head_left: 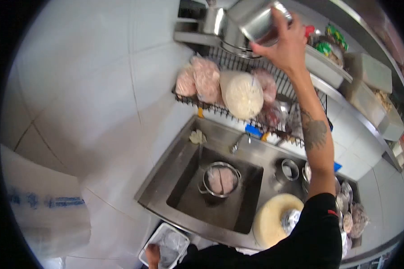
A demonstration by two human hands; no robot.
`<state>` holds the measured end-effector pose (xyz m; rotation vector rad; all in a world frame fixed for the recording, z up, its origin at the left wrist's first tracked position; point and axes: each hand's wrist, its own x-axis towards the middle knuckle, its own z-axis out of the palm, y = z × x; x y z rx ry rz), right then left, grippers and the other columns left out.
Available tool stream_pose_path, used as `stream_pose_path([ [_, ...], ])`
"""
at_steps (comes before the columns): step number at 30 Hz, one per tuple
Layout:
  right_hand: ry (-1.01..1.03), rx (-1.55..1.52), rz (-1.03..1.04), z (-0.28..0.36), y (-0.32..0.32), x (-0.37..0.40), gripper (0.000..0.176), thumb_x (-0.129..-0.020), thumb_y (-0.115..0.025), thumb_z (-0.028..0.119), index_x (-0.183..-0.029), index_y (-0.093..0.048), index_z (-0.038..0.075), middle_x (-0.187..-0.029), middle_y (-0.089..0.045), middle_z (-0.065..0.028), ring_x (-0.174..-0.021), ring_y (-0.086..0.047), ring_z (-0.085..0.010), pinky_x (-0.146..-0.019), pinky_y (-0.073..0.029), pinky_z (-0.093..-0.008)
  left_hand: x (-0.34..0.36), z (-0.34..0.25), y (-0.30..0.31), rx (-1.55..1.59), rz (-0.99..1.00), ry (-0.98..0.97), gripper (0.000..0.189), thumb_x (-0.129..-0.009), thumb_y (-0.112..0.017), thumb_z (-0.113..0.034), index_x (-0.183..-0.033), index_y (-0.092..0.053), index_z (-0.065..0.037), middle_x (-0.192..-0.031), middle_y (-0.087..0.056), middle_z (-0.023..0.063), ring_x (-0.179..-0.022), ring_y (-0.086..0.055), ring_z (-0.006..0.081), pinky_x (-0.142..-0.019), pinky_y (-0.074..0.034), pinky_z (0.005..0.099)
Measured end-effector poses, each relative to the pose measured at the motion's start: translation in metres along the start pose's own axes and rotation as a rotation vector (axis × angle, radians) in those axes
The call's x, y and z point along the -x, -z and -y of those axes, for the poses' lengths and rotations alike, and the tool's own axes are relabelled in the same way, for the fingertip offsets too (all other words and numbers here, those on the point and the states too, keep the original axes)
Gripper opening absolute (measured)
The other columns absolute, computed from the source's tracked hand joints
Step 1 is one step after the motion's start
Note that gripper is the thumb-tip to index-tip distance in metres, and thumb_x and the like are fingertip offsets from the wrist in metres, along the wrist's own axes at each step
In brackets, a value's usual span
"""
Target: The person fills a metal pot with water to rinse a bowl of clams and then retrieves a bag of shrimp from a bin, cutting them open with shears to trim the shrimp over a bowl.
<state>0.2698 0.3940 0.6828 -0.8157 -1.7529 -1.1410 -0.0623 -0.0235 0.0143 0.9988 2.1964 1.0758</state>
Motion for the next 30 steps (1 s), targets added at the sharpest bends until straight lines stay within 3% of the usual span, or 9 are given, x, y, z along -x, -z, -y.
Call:
stream_pose_path([
  [2,-0.151,-0.162,-0.114,0.026,0.027,0.033,0.113,-0.052,-0.089,0.050,-0.141,-0.036,0.004,-0.143,-0.023,-0.0367,-0.137,-0.021,-0.0532,-0.110,-0.024,-0.0603,-0.042,-0.056,-0.007,0.078,0.086,-0.175,0.018,-0.083,-0.061,-0.013,-0.086,-0.062,0.004,-0.083,-0.065,0.0227,-0.080,-0.064,0.0335,-0.073,-0.048,0.0406],
  [5,-0.252,-0.341,-0.171,0.060,0.016,0.084,0.106,-0.057,-0.086,0.022,-0.144,-0.027,0.007,-0.127,-0.036,-0.0212,-0.120,-0.042,-0.0376,-0.103,-0.038,-0.0507,-0.091,-0.206,-0.035,0.510,0.334,-0.230,0.029,-0.095,-0.059,-0.022,-0.116,-0.058,-0.003,-0.108,-0.067,0.0089,-0.104,-0.062,0.0211,-0.092,-0.047,0.0351],
  [9,-0.212,-0.386,-0.371,0.095,-0.027,0.132,0.110,-0.048,-0.090,0.042,-0.141,-0.036,0.016,-0.136,-0.033,-0.0290,-0.121,-0.039,-0.0465,-0.096,-0.038,-0.0566,-0.168,-0.413,-0.092,2.064,1.065,0.037,0.075,-0.082,-0.051,-0.074,-0.139,-0.040,-0.026,-0.150,-0.031,0.0166,-0.131,-0.039,0.0444,-0.099,-0.029,0.0747],
  [11,-0.302,-0.371,-0.386,0.107,-0.001,0.169,0.118,-0.048,-0.092,0.038,-0.140,-0.028,0.003,-0.134,-0.031,-0.0128,-0.119,-0.040,-0.0315,-0.087,-0.045,-0.0428,-0.138,-0.411,-0.131,1.963,1.073,0.304,0.082,-0.072,-0.057,-0.079,-0.135,-0.042,-0.029,-0.149,-0.031,0.0153,-0.131,-0.034,0.0499,-0.098,-0.025,0.0792],
  [19,-1.214,-0.674,-0.014,0.165,0.131,0.426,0.119,-0.063,-0.086,0.041,-0.147,-0.010,0.007,-0.140,-0.027,-0.0187,-0.130,-0.034,-0.0330,-0.108,-0.031,-0.0462,-0.145,-0.340,-0.321,1.824,0.786,0.947,0.087,-0.073,-0.061,-0.074,-0.143,-0.032,-0.029,-0.149,-0.024,0.0221,-0.125,-0.042,0.0476,-0.102,-0.031,0.0680],
  [21,-1.350,-0.730,0.073,0.163,0.158,0.462,0.118,-0.058,-0.084,0.035,-0.148,-0.012,0.008,-0.143,-0.024,-0.0169,-0.132,-0.032,-0.0328,-0.107,-0.034,-0.0464,-0.151,-0.340,-0.373,1.847,0.709,0.732,0.093,-0.075,-0.065,-0.066,-0.147,-0.024,-0.024,-0.151,-0.014,0.0201,-0.122,-0.043,0.0460,-0.102,-0.038,0.0607],
  [25,-1.274,-0.593,0.140,0.148,0.215,0.504,0.124,-0.059,-0.083,0.059,-0.148,-0.013,0.007,-0.143,-0.029,-0.0190,-0.133,-0.032,-0.0359,-0.109,-0.029,-0.0493,-0.265,-0.259,-0.508,1.558,1.049,0.383,0.078,-0.079,-0.068,-0.058,-0.134,-0.037,-0.012,-0.098,-0.057,0.0149,-0.088,-0.062,0.0287,-0.075,-0.057,0.0453],
  [26,-1.326,-0.508,0.179,0.147,0.230,0.497,0.125,-0.060,-0.079,0.065,-0.148,-0.013,0.005,-0.143,-0.027,-0.0196,-0.133,-0.032,-0.0359,-0.109,-0.028,-0.0491,-0.262,-0.266,-0.494,1.313,0.744,0.808,0.075,-0.078,-0.069,-0.059,-0.127,-0.040,-0.011,-0.071,-0.051,0.0087,-0.062,-0.057,0.0228,-0.062,-0.057,0.0424],
  [30,-1.461,-0.458,0.222,0.141,0.270,0.491,0.128,-0.063,-0.077,0.069,-0.148,-0.007,0.003,-0.144,-0.023,-0.0265,-0.131,-0.033,-0.0380,-0.106,-0.033,-0.0486,-0.281,-0.263,-0.492,1.113,0.710,0.658,0.095,-0.070,-0.073,-0.068,-0.137,-0.029,-0.017,-0.100,-0.056,0.0136,-0.080,-0.057,0.0308,-0.077,-0.052,0.0555],
])
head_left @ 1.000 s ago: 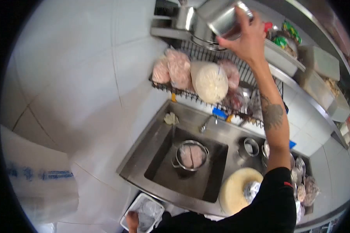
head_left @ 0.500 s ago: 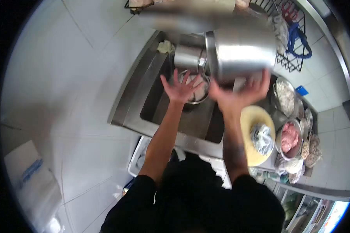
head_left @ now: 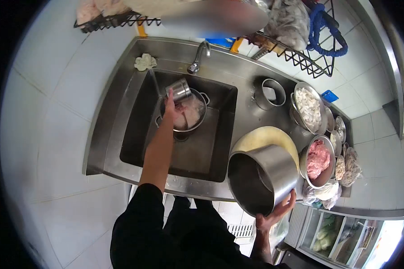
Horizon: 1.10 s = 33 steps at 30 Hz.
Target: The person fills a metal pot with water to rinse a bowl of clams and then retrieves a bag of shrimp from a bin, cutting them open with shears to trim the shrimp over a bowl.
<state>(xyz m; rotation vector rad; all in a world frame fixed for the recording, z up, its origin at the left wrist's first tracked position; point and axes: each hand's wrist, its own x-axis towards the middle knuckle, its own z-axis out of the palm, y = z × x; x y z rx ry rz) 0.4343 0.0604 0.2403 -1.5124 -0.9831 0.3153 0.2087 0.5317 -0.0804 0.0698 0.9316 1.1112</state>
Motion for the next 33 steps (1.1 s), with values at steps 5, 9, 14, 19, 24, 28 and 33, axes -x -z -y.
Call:
stream_pose_path([
  [5,-0.005,0.037,-0.045,-0.015,0.018,-0.003,0.128,-0.060,-0.081,0.061,-0.147,-0.007,0.003,-0.139,-0.029,-0.0244,-0.129,-0.035,-0.0350,-0.106,-0.030,-0.0476,-0.025,-0.015,-0.040,-0.120,0.059,-0.022,0.110,-0.065,-0.084,-0.054,-0.146,-0.019,-0.019,-0.129,-0.051,0.0170,-0.104,-0.056,0.0369,-0.083,-0.047,0.0622],
  [9,-0.018,-0.132,-0.043,-0.023,0.011,-0.012,0.130,-0.055,-0.087,0.057,-0.146,-0.012,0.003,-0.139,-0.030,-0.0226,-0.128,-0.036,-0.0345,-0.108,-0.028,-0.0465,-0.009,-0.007,-0.057,-0.009,-0.138,-0.193,0.115,-0.061,-0.093,-0.032,-0.148,-0.021,-0.013,-0.133,-0.051,0.0182,-0.107,-0.057,0.0370,-0.083,-0.047,0.0609],
  [14,0.126,-0.050,-0.013,-0.029,0.033,-0.018,0.127,-0.051,-0.087,0.050,-0.146,-0.017,0.003,-0.140,-0.028,-0.0216,-0.129,-0.036,-0.0366,-0.109,-0.027,-0.0472,0.044,0.015,-0.070,-0.012,-0.244,-0.521,0.081,-0.066,-0.090,-0.023,-0.129,-0.042,-0.006,-0.117,-0.055,0.0145,-0.093,-0.059,0.0296,-0.079,-0.051,0.0497],
  [19,0.373,0.235,0.036,-0.061,0.062,-0.022,0.128,-0.053,-0.088,0.051,-0.146,-0.018,-0.001,-0.146,-0.023,-0.0201,-0.136,-0.029,-0.0368,-0.111,-0.028,-0.0500,0.167,-0.007,-0.030,-0.325,-0.304,-1.161,0.061,-0.070,-0.086,-0.010,-0.119,-0.050,-0.002,-0.118,-0.050,0.0110,-0.113,-0.046,0.0232,-0.100,-0.039,0.0369],
  [24,0.348,0.391,0.019,-0.044,0.042,-0.043,0.120,-0.047,-0.088,0.054,-0.141,-0.031,0.006,-0.143,-0.027,-0.0300,-0.132,-0.032,-0.0454,-0.107,-0.027,-0.0568,0.334,-0.130,-0.059,-0.100,-0.173,-1.495,0.055,-0.085,-0.065,-0.001,-0.133,-0.037,-0.004,-0.129,-0.043,0.0104,-0.114,-0.046,0.0219,-0.098,-0.041,0.0356],
  [28,0.338,0.350,0.088,-0.035,0.018,-0.053,0.114,-0.044,-0.090,0.043,-0.138,-0.036,0.004,-0.145,-0.032,-0.0263,-0.136,-0.030,-0.0427,-0.108,-0.032,-0.0515,0.457,-0.263,-0.161,0.013,-0.143,-2.028,0.048,-0.087,-0.061,-0.001,-0.128,-0.036,0.002,-0.122,-0.045,0.0142,-0.106,-0.053,0.0224,-0.088,-0.051,0.0330],
  [33,0.020,-0.075,0.105,-0.015,-0.027,-0.050,0.099,-0.058,-0.087,0.024,-0.142,-0.036,0.008,-0.138,-0.036,-0.0183,-0.128,-0.040,-0.0350,-0.097,-0.049,-0.0435,0.516,-0.430,-0.295,-0.909,0.092,-2.436,0.038,-0.084,-0.071,-0.005,-0.118,-0.055,0.003,-0.109,-0.067,0.0158,-0.095,-0.065,0.0204,-0.076,-0.056,0.0330],
])
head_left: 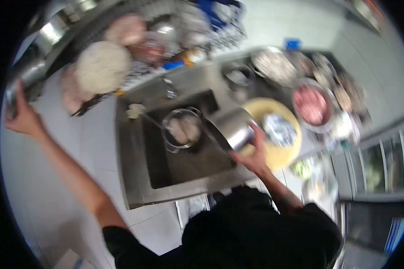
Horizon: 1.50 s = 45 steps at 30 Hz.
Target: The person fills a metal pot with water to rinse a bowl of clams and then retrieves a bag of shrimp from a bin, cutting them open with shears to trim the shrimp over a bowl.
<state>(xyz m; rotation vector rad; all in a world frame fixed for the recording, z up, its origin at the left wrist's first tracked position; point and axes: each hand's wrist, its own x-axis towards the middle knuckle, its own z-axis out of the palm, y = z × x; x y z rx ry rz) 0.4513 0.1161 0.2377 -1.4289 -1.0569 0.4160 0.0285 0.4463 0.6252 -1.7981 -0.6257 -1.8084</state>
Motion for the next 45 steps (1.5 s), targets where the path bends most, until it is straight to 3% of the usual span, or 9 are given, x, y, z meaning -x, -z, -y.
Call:
stream_pose_path([
  [6,-0.862,-0.754,-0.196,-0.015,-0.030,0.015,0.077,-0.081,-0.069,0.040,-0.142,-0.028,0.019,-0.138,-0.035,-0.0159,-0.126,-0.039,-0.0352,-0.092,-0.046,-0.0614,-0.062,0.033,-0.114,-0.222,0.575,-0.049,0.068,-0.087,-0.059,-0.034,-0.132,-0.023,0.002,-0.128,-0.031,0.0261,-0.116,-0.042,0.0357,-0.090,-0.040,0.0497],
  [13,-0.945,-1.002,-0.172,-0.083,0.006,0.043,0.069,-0.083,-0.051,0.053,-0.140,-0.030,0.019,-0.140,-0.032,-0.0177,-0.124,-0.041,-0.0439,-0.088,-0.045,-0.0657,-0.059,0.021,-0.136,-0.288,0.564,-0.055,0.107,-0.090,-0.044,-0.067,-0.149,0.014,0.001,-0.151,0.011,0.0381,-0.139,-0.015,0.0536,-0.107,-0.020,0.0692],
  [17,-0.916,-0.914,-0.198,-0.071,0.031,0.050,0.068,-0.087,-0.050,0.053,-0.140,-0.030,0.017,-0.139,-0.034,-0.0177,-0.120,-0.047,-0.0439,-0.090,-0.046,-0.0629,-0.067,0.056,-0.158,-0.958,0.615,0.184,0.093,-0.099,-0.033,-0.054,-0.144,0.027,0.001,-0.145,-0.005,0.0470,-0.130,-0.022,0.0633,-0.109,-0.027,0.0560],
  [20,-0.797,-0.787,-0.203,-0.068,0.038,0.053,0.068,-0.092,-0.048,0.052,-0.144,-0.028,0.015,-0.144,-0.033,-0.0154,-0.118,-0.049,-0.0431,-0.086,-0.049,-0.0594,0.019,-0.116,-0.108,-0.070,0.084,0.012,0.069,-0.101,-0.037,-0.046,-0.140,-0.029,0.010,-0.136,-0.042,0.0339,-0.121,-0.049,0.0420,-0.097,-0.044,0.0497],
  [22,-0.817,-0.576,-0.311,-0.064,0.041,0.051,0.057,-0.094,-0.049,0.047,-0.140,-0.047,0.013,-0.134,-0.050,-0.0167,-0.116,-0.053,-0.0379,-0.083,-0.051,-0.0513,0.143,-0.153,-0.098,0.048,0.303,0.035,0.042,-0.087,-0.066,-0.010,-0.125,-0.053,0.003,-0.118,-0.063,0.0150,-0.104,-0.062,0.0238,-0.087,-0.052,0.0371],
  [28,-0.562,0.501,-0.217,-0.094,0.108,0.016,0.032,-0.092,-0.058,0.037,-0.094,-0.071,0.008,-0.098,-0.066,-0.0231,-0.104,-0.060,-0.0348,-0.084,-0.047,-0.0440,0.462,-0.343,-0.092,0.693,1.486,1.047,0.052,-0.097,-0.052,-0.042,-0.133,-0.048,-0.004,-0.122,-0.059,0.0115,-0.104,-0.060,0.0219,-0.084,-0.050,0.0349],
  [35,-0.313,1.170,0.019,-0.148,0.162,-0.048,0.031,-0.081,-0.066,0.020,-0.112,-0.066,0.016,-0.124,-0.058,-0.0098,-0.133,-0.038,-0.0272,-0.094,-0.038,-0.0586,0.442,-0.384,-0.098,0.848,1.610,1.138,0.057,-0.096,-0.053,-0.039,-0.136,-0.044,0.001,-0.134,-0.053,0.0242,-0.125,-0.051,0.0360,-0.101,-0.041,0.0418],
  [40,-0.011,0.436,-0.247,-0.130,0.201,-0.094,0.018,-0.070,-0.061,0.000,-0.087,-0.068,0.002,-0.072,-0.065,-0.0190,-0.069,-0.066,-0.0331,-0.064,-0.051,-0.0391,0.406,-0.397,-0.138,0.587,1.158,0.472,0.059,-0.090,-0.063,-0.029,-0.135,-0.042,0.004,-0.132,-0.050,0.0264,-0.127,-0.044,0.0410,-0.105,-0.036,0.0463],
  [45,0.250,0.510,0.059,-0.013,0.153,-0.118,0.018,-0.068,-0.061,0.000,-0.085,-0.067,0.001,-0.076,-0.065,-0.0222,-0.073,-0.065,-0.0360,-0.065,-0.051,-0.0421,0.338,-0.489,-0.208,1.004,1.038,0.232,0.061,-0.076,-0.076,-0.022,-0.125,-0.048,0.000,-0.125,-0.053,0.0258,-0.114,-0.053,0.0421,-0.093,-0.045,0.0457],
])
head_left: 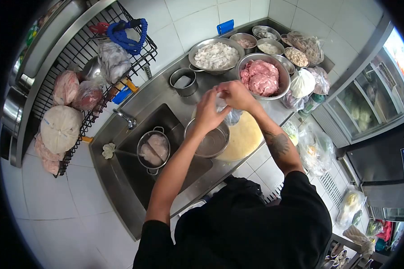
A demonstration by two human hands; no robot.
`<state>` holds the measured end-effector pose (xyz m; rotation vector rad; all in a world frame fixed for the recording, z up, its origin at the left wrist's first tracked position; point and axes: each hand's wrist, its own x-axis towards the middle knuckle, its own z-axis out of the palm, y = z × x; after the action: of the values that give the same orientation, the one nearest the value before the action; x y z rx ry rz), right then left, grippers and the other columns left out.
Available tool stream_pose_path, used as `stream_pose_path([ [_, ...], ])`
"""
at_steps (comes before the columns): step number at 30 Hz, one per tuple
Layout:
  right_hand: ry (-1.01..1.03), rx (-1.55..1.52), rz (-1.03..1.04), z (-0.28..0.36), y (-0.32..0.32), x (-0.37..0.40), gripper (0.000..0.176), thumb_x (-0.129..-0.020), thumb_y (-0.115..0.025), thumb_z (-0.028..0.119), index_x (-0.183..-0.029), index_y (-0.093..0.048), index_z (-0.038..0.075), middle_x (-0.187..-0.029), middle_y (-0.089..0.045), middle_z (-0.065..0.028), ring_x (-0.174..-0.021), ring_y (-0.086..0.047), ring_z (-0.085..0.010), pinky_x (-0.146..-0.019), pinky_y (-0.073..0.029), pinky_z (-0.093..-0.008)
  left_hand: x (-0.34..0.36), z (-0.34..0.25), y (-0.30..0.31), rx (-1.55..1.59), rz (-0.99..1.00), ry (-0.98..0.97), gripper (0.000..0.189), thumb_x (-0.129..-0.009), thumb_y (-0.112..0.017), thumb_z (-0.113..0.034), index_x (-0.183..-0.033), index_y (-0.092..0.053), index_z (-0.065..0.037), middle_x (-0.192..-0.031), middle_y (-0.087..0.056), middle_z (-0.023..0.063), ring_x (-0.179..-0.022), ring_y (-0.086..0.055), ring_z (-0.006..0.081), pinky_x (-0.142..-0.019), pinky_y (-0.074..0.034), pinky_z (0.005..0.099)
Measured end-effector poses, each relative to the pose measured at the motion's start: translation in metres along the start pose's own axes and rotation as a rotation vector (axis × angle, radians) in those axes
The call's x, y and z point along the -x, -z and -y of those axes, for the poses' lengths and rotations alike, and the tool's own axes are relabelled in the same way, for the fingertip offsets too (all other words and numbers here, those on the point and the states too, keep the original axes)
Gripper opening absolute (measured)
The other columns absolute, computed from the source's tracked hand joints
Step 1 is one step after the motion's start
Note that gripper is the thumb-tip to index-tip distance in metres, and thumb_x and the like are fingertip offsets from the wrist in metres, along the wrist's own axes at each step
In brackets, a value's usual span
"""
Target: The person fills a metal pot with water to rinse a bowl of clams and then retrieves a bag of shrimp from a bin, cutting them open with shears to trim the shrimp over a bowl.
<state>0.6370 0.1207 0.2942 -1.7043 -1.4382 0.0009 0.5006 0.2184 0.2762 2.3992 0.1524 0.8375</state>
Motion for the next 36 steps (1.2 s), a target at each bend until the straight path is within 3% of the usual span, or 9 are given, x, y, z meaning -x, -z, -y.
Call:
stream_pose_path([
  [9,-0.053,-0.057,-0.317,0.034,0.024,0.000,0.034,-0.075,-0.072,0.015,-0.104,-0.064,0.000,-0.101,-0.065,-0.0248,-0.089,-0.064,-0.0405,-0.075,-0.051,-0.0424,-0.076,0.005,-0.007,0.111,-0.452,0.236,0.026,-0.091,-0.062,-0.025,-0.088,-0.064,0.001,-0.070,-0.062,0.0192,-0.066,-0.059,0.0322,-0.066,-0.046,0.0427],
  [11,-0.258,0.512,-0.464,0.040,-0.031,0.053,0.067,-0.079,-0.071,0.023,-0.140,-0.044,0.015,-0.153,-0.022,-0.0225,-0.133,-0.029,-0.0504,-0.090,-0.039,-0.0659,-0.086,0.008,0.018,0.171,-0.473,0.317,0.039,-0.095,-0.058,-0.036,-0.083,-0.064,0.001,-0.067,-0.061,0.0188,-0.061,-0.054,0.0236,-0.063,-0.045,0.0398],
  [16,-0.428,0.561,-0.024,0.055,-0.140,0.100,0.062,-0.078,-0.065,0.016,-0.134,-0.050,0.036,-0.159,-0.011,-0.0122,-0.139,-0.013,-0.0528,-0.085,-0.031,-0.0804,-0.124,0.003,0.083,0.084,-0.453,0.088,0.047,-0.094,-0.058,-0.043,-0.079,-0.064,0.001,-0.061,-0.058,0.0133,-0.058,-0.051,0.0159,-0.059,-0.043,0.0352],
  [18,-0.411,0.487,0.132,0.032,-0.117,0.082,0.059,-0.076,-0.060,0.005,-0.130,-0.054,0.027,-0.157,-0.009,-0.0179,-0.128,-0.034,-0.0543,-0.075,-0.050,-0.0665,-0.108,-0.007,0.093,0.085,-0.561,0.159,0.051,-0.093,-0.059,-0.048,-0.076,-0.063,0.000,-0.056,-0.054,0.0074,-0.055,-0.048,0.0139,-0.056,-0.041,0.0341],
  [20,-0.496,0.201,0.249,-0.037,-0.119,0.081,0.040,-0.075,-0.060,0.006,-0.114,-0.061,0.010,-0.127,-0.053,-0.0260,-0.086,-0.062,-0.0502,-0.076,-0.054,-0.0502,-0.113,0.000,0.104,0.215,-0.477,0.144,0.030,-0.096,-0.057,-0.034,-0.110,-0.072,-0.011,-0.112,-0.069,0.0153,-0.102,-0.065,0.0303,-0.090,-0.049,0.0425],
  [24,-0.537,0.183,0.191,-0.046,-0.099,0.065,0.032,-0.075,-0.057,0.006,-0.105,-0.066,0.006,-0.105,-0.063,-0.0265,-0.091,-0.063,-0.0448,-0.081,-0.052,-0.0491,-0.097,-0.041,0.147,-0.029,-0.336,0.212,0.043,-0.093,-0.061,-0.041,-0.079,-0.067,-0.001,-0.064,-0.062,0.0173,-0.055,-0.056,0.0247,-0.057,-0.045,0.0390],
  [30,-0.261,-0.242,-0.294,0.037,-0.018,0.017,0.042,-0.076,-0.074,0.017,-0.113,-0.062,0.002,-0.119,-0.058,-0.0208,-0.110,-0.057,-0.0364,-0.092,-0.047,-0.0423,-0.059,-0.018,0.116,0.062,-0.259,0.036,0.032,-0.090,-0.068,-0.034,-0.094,-0.070,-0.002,-0.071,-0.068,0.0135,-0.062,-0.059,0.0131,-0.061,-0.047,0.0336],
  [32,0.117,-0.270,-0.277,0.054,-0.018,0.001,0.045,-0.075,-0.074,0.017,-0.116,-0.061,0.003,-0.112,-0.061,-0.0214,-0.105,-0.059,-0.0380,-0.090,-0.048,-0.0420,-0.048,-0.033,0.108,-0.080,-0.106,0.112,0.025,-0.087,-0.071,-0.028,-0.093,-0.070,-0.003,-0.072,-0.066,0.0170,-0.062,-0.064,0.0159,-0.058,-0.048,0.0350],
  [36,0.097,-0.242,-0.138,0.061,-0.036,-0.009,0.038,-0.075,-0.073,0.016,-0.107,-0.061,0.002,-0.099,-0.063,-0.0209,-0.096,-0.060,-0.0407,-0.083,-0.050,-0.0438,-0.031,0.000,0.086,-0.166,-0.073,0.041,0.025,-0.085,-0.071,-0.026,-0.083,-0.066,-0.001,-0.070,-0.061,0.0217,-0.064,-0.064,0.0372,-0.054,-0.046,0.0396],
])
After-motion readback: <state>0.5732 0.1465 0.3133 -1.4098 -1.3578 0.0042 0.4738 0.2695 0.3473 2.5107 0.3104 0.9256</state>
